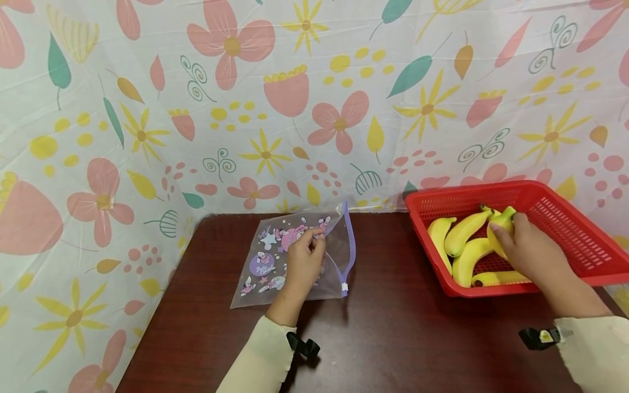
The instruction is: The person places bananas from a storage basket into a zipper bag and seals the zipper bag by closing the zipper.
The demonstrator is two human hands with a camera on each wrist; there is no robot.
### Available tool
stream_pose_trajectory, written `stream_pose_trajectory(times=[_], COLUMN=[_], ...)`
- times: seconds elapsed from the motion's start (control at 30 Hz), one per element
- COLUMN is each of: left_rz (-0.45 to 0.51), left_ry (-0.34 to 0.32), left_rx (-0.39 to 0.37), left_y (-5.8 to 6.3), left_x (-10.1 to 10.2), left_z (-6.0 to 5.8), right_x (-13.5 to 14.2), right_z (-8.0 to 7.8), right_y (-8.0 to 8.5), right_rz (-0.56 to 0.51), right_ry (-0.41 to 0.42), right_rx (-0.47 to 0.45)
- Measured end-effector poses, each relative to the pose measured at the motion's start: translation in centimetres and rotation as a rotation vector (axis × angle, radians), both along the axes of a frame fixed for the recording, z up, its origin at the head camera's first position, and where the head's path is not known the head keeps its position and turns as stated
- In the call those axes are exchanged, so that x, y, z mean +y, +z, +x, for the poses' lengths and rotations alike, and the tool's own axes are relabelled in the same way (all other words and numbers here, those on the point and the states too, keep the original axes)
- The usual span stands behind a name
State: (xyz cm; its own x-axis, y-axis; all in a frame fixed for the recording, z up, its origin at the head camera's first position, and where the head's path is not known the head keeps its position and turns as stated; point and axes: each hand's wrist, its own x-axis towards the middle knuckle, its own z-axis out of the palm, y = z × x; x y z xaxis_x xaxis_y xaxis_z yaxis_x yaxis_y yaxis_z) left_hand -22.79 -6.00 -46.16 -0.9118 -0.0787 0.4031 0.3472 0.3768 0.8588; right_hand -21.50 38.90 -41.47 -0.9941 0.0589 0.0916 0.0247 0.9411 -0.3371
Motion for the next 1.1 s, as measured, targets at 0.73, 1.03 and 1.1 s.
stream_pose_trajectory(times=[0.73, 1.03, 1.1], left_rz=[0.010, 0.012, 0.014], left_ry=[-0.005, -0.007, -0.008], left_rx=[-0.003, -0.006, -0.008], left_y=[0.1, 0.1, 0.2], left_x=[0.1, 0.1, 0.1], left_z=[0.1, 0.2, 0.2], right_x=[-3.5, -5.1, -5.6], right_z=[1.1, 1.9, 2.2], right_y=[2.3, 2.8, 2.9], right_rz=[-0.128, -0.253, -0.283], right_ry=[-0.050, -0.064, -0.064], right_rx=[0.100, 0.171, 0.211])
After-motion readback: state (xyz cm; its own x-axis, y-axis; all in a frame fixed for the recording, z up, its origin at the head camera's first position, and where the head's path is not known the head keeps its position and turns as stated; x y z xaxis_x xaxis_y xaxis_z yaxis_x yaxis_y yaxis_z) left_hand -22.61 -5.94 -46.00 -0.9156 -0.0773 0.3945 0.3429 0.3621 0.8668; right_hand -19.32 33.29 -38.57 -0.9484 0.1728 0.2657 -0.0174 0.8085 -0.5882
